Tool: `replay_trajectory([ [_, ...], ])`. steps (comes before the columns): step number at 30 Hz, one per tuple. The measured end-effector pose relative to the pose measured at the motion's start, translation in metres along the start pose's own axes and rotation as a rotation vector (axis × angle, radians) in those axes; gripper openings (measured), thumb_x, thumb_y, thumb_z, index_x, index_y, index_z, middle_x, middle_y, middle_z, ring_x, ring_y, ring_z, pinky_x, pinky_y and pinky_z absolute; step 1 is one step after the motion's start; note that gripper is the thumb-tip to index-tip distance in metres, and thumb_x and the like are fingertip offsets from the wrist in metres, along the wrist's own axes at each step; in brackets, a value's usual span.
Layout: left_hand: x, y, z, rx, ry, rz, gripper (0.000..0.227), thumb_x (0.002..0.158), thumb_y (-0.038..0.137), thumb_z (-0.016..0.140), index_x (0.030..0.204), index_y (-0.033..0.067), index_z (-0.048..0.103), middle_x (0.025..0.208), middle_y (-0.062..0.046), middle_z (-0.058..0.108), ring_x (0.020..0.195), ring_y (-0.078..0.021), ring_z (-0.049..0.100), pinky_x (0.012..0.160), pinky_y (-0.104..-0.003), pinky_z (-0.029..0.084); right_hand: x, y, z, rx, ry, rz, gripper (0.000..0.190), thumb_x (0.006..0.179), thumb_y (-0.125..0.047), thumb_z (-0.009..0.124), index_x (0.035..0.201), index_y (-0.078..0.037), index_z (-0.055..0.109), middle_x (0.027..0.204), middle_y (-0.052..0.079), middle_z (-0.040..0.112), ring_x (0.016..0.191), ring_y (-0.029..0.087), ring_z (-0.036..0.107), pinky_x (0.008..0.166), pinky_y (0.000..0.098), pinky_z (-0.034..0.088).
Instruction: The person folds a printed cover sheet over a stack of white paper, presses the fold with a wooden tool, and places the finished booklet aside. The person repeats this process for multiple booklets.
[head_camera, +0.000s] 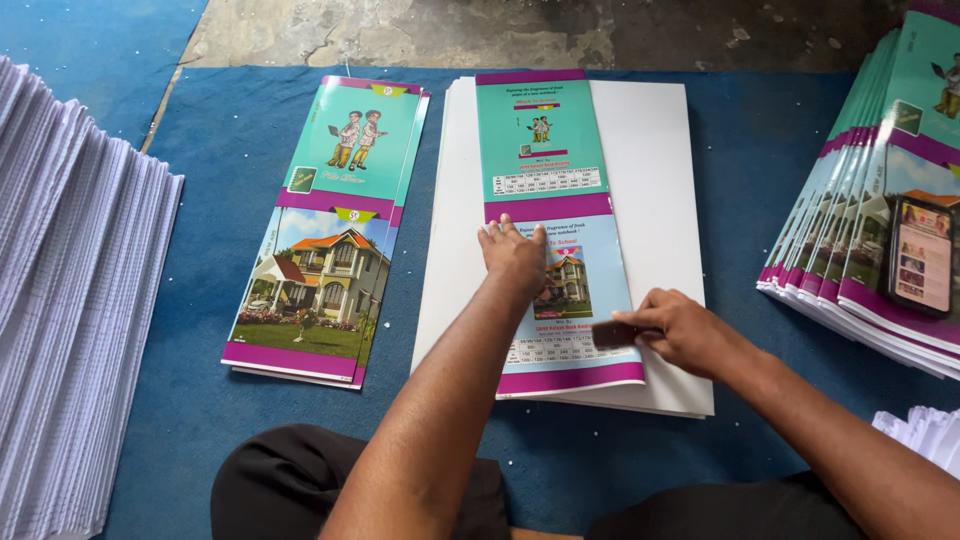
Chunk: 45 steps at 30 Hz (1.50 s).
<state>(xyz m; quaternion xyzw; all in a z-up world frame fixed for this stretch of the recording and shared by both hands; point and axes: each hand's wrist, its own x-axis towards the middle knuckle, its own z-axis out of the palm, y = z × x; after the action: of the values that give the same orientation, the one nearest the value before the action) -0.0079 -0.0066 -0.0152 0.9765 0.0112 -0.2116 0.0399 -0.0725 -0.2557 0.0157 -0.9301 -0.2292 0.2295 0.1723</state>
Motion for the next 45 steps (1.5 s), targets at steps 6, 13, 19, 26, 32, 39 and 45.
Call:
replay_trajectory([
  [6, -0.006, -0.001, -0.008, -0.012, -0.025, 0.003, 0.117, 0.071, 0.038, 0.092, 0.163, 0.0307, 0.021, 0.164, -0.03, 0.017, 0.154, -0.0459, 0.015, 0.124, -0.057, 0.011, -0.023, -0.005, 0.006, -0.046, -0.038, -0.119, 0.048, 0.084, -0.01, 0.073, 0.127, -0.029, 0.075, 0.104, 0.002, 0.069, 0.099, 0.018, 0.066, 0.09, 0.0322, 0.056],
  [13, -0.003, -0.001, -0.006, -0.033, -0.066, -0.004, 0.12, 0.067, 0.038, 0.095, 0.162, 0.0318, 0.022, 0.166, -0.028, 0.016, 0.155, -0.0449, 0.014, 0.124, -0.06, 0.012, -0.034, -0.001, 0.014, -0.041, -0.039, -0.184, 0.049, 0.08, -0.008, 0.078, 0.124, -0.027, 0.077, 0.102, 0.004, 0.069, 0.101, 0.02, 0.064, 0.089, 0.0333, 0.056],
  [19, -0.006, -0.001, -0.007, -0.02, -0.018, 0.001, 0.115, 0.069, 0.037, 0.094, 0.162, 0.0325, 0.025, 0.166, -0.028, 0.016, 0.154, -0.0466, 0.016, 0.122, -0.064, 0.013, -0.037, -0.001, 0.015, -0.058, -0.009, -0.162, 0.048, 0.081, -0.012, 0.077, 0.126, -0.03, 0.075, 0.11, 0.002, 0.069, 0.106, 0.019, 0.064, 0.092, 0.0336, 0.055],
  [26, -0.005, -0.002, -0.007, 0.011, -0.037, 0.016, 0.116, 0.069, 0.04, 0.093, 0.163, 0.032, 0.024, 0.166, -0.028, 0.016, 0.154, -0.0462, 0.016, 0.122, -0.066, 0.014, -0.019, 0.0, 0.01, -0.127, 0.079, -0.036, 0.048, 0.086, -0.017, 0.071, 0.131, -0.036, 0.072, 0.113, 0.0, 0.069, 0.107, 0.017, 0.065, 0.097, 0.034, 0.055],
  [32, -0.004, -0.004, -0.007, 0.013, -0.065, 0.026, 0.12, 0.067, 0.042, 0.094, 0.162, 0.0312, 0.022, 0.166, -0.028, 0.014, 0.154, -0.0466, 0.015, 0.12, -0.067, 0.014, 0.01, 0.01, 0.003, -0.129, 0.151, -0.02, 0.042, 0.088, -0.021, 0.069, 0.128, -0.033, 0.071, 0.111, 0.0, 0.069, 0.107, 0.018, 0.064, 0.098, 0.0358, 0.055],
  [39, -0.008, -0.004, -0.01, 0.025, -0.033, 0.036, 0.119, 0.068, 0.043, 0.094, 0.162, 0.0319, 0.023, 0.166, -0.029, 0.014, 0.153, -0.0486, 0.017, 0.119, -0.07, 0.014, 0.059, 0.023, -0.009, -0.158, 0.309, -0.035, 0.041, 0.088, -0.022, 0.07, 0.129, -0.029, 0.072, 0.108, 0.002, 0.069, 0.11, 0.021, 0.063, 0.1, 0.0384, 0.052],
  [45, -0.004, -0.005, -0.006, 0.002, -0.049, 0.034, 0.118, 0.067, 0.043, 0.094, 0.162, 0.0342, 0.024, 0.166, -0.028, 0.013, 0.153, -0.0474, 0.016, 0.12, -0.069, 0.013, 0.089, 0.022, -0.019, -0.164, 0.382, 0.062, 0.04, 0.09, -0.024, 0.071, 0.129, -0.029, 0.071, 0.109, 0.005, 0.067, 0.111, 0.023, 0.063, 0.099, 0.0395, 0.052],
])
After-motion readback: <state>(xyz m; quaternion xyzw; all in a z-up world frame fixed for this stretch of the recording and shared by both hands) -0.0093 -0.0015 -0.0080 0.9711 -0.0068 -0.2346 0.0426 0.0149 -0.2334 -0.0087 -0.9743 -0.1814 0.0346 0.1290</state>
